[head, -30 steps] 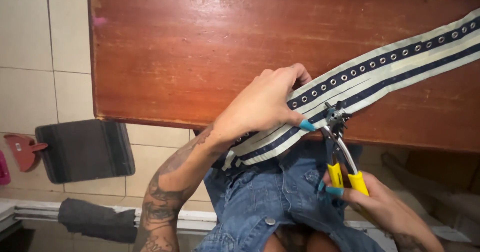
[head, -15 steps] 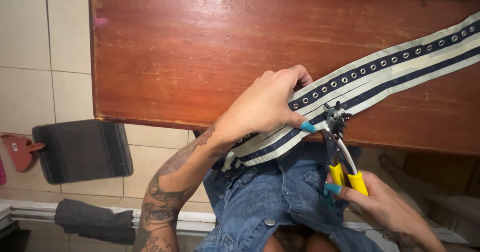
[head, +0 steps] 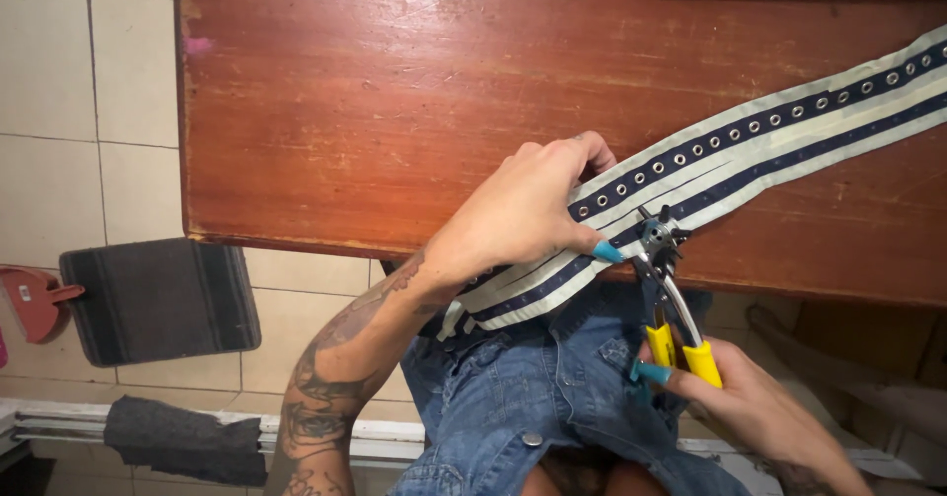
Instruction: Using a rotary hole punch tool to create holes in a decorative belt
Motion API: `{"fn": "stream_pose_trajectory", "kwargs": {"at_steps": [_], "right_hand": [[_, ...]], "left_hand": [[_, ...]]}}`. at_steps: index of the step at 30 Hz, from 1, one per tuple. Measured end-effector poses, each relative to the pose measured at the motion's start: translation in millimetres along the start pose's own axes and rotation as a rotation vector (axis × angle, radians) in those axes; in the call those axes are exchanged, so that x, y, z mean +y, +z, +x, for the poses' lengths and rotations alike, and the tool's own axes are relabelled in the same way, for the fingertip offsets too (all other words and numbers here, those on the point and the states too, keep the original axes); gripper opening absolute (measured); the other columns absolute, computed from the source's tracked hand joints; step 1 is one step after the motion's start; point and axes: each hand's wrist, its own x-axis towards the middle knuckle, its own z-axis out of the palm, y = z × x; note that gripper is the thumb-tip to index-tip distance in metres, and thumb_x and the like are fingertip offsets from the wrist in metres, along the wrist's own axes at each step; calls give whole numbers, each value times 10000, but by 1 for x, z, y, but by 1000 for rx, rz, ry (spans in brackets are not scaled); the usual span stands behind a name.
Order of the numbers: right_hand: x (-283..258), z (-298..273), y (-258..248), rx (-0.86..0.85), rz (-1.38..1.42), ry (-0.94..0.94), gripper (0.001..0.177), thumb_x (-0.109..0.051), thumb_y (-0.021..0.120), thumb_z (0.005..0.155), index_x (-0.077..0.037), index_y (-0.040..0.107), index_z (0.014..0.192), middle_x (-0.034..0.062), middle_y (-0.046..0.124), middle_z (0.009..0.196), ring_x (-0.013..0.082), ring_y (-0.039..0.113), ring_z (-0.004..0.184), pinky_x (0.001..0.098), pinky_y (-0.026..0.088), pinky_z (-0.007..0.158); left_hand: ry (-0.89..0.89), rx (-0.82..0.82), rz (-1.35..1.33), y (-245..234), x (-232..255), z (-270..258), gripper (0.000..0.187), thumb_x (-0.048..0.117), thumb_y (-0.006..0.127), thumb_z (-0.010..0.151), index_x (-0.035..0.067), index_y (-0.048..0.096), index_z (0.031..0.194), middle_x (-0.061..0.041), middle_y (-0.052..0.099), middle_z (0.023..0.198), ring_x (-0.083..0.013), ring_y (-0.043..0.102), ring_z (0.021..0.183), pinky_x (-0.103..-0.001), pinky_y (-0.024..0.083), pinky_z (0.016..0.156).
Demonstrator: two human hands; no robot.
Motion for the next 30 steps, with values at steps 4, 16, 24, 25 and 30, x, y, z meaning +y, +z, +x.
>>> {"fn": "stream_pose_trajectory", "kwargs": {"at_steps": [4,16,24,25,30], "right_hand": [[15,9,1,76,-80,18,212,-261,588,747,-82,680,814,19,610,720,124,509,660,246,375,638],[2,7,27,398,-185,114,298,-385,669,698,-93,631,655,28,575,580,127,468,577,260,367,573],[26,19,25,385,-252,-23,424,-400,656,706,-89,436,519,27,443,510,139,394,509,301,326,498],[26,18,24,340,-201,-32,423,-397,658,717,-95,430,530,19,423,517,134,380,504,303,306,488],[13,7,18,231,67,50,164,-182,678,718,-28,731,697,36,710,655,108,500,603,230,356,601]], "left_hand": [[-17,-4,-5,0,0,0,457,231,772,529,166,528,910,8,639,806,-143,553,696,-307,407,585],[-31,-5,-2,-4,12,-9,362,210,699,571,175,518,883,32,635,739,-140,546,648,-294,410,596],[-3,-17,1,2,6,-10,405,195,717,553,180,520,907,20,662,804,-138,591,697,-282,429,622],[32,-5,-15,2,6,-10,430,251,722,546,157,532,920,14,670,850,-130,612,742,-276,449,636],[-12,20,15,3,9,-11,419,260,711,552,195,539,928,37,674,853,-157,613,780,-306,426,659]]}}
